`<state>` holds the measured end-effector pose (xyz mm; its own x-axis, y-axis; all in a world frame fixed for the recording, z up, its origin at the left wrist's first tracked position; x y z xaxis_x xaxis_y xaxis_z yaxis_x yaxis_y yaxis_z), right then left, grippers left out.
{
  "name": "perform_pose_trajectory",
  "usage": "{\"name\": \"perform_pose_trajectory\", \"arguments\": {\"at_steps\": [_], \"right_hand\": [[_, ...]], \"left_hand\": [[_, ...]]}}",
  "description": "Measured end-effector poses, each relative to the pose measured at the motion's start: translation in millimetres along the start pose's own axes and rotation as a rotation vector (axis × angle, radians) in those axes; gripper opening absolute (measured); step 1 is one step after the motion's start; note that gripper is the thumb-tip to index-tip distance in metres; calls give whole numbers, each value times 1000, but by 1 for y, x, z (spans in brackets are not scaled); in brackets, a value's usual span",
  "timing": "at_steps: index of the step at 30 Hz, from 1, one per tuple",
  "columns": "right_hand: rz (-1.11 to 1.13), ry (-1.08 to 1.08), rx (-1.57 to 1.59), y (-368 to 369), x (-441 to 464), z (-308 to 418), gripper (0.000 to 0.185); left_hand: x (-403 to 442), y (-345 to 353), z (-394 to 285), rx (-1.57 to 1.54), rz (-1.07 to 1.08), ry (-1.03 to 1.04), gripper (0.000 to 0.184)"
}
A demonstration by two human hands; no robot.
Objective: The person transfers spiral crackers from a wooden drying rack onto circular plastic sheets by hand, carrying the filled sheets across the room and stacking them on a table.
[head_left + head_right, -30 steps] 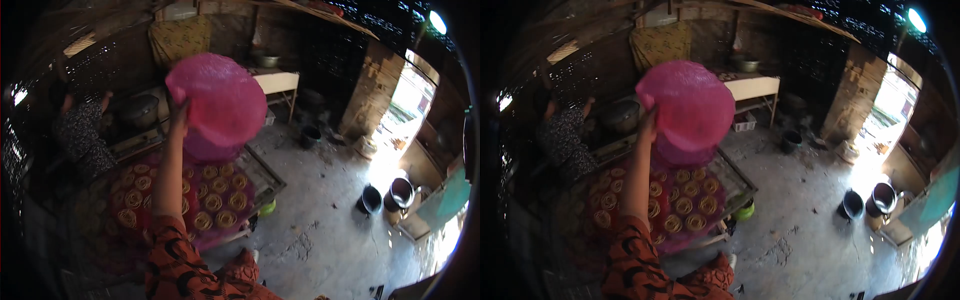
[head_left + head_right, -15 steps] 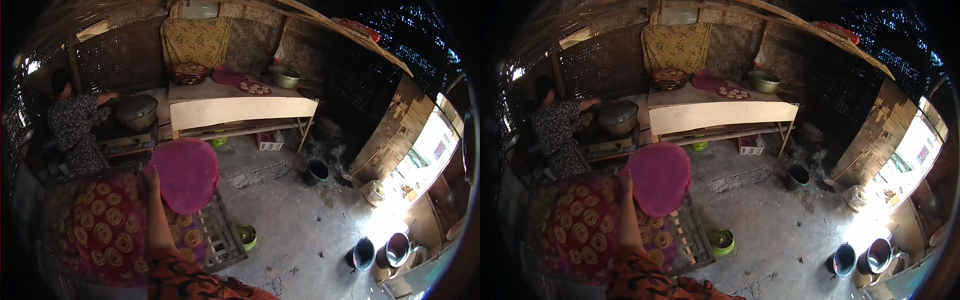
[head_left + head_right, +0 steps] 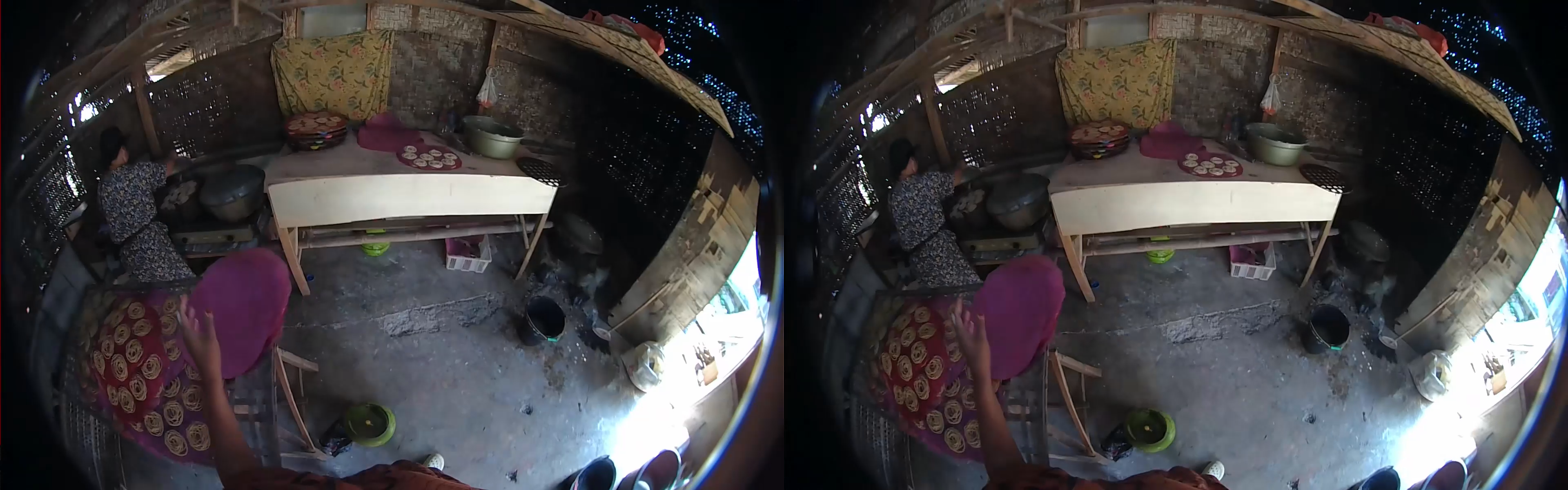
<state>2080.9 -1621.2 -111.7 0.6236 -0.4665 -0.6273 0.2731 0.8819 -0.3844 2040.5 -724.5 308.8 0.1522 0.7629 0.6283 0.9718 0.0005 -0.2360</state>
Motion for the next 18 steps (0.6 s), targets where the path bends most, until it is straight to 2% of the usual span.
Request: {"name": "perform_pose_trajectory", "arguments": {"at_steps": [1,3,5,6,7,8,9,10,11,12,14,15,18], "right_hand": [[10,-17,-48,3,39,26,8],[33,-81,-172,16,130,74,9],[66,-169,-282,56,217,135,11],[90,-227,-306,86,252,169,11],[116,-295,-289,121,279,205,12],[154,-359,-229,160,297,240,13],[196,-408,-105,199,289,282,14],[246,-453,19,238,281,324,15],[279,-460,22,281,269,355,17],[307,-466,25,323,255,383,20],[414,-493,-104,399,191,438,20],[540,-492,-56,436,165,458,21],[807,-505,-76,522,90,511,24]], "left_hand": [[-17,8,-15,-53,-25,-26,63],[-55,49,-41,-114,60,-15,55],[-108,107,-65,-301,288,-111,47],[-142,136,-52,11,499,-175,40],[-182,167,-52,-140,564,-19,39],[-238,198,-12,-121,745,-205,38],[-265,210,-56,-14,905,61,41],[-322,229,-18,-103,1122,-108,42],[-406,251,69,-231,1277,-72,42],[-443,241,86,-29,1402,-418,36],[-467,236,120,211,1446,-527,35],[-467,233,140,317,1443,-562,35],[-432,228,199,568,1370,-679,33]]}}
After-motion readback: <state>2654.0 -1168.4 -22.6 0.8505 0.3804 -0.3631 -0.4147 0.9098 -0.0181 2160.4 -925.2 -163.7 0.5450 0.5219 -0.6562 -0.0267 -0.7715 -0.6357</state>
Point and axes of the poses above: each hand's wrist, its own x-axis towards the middle knuckle, its own y-axis out of the palm, z = x × y, the point moved 8 cm from there along x, towards the middle knuckle, and after that the axes turned 5 degrees about -z, right-handed, at the moved point
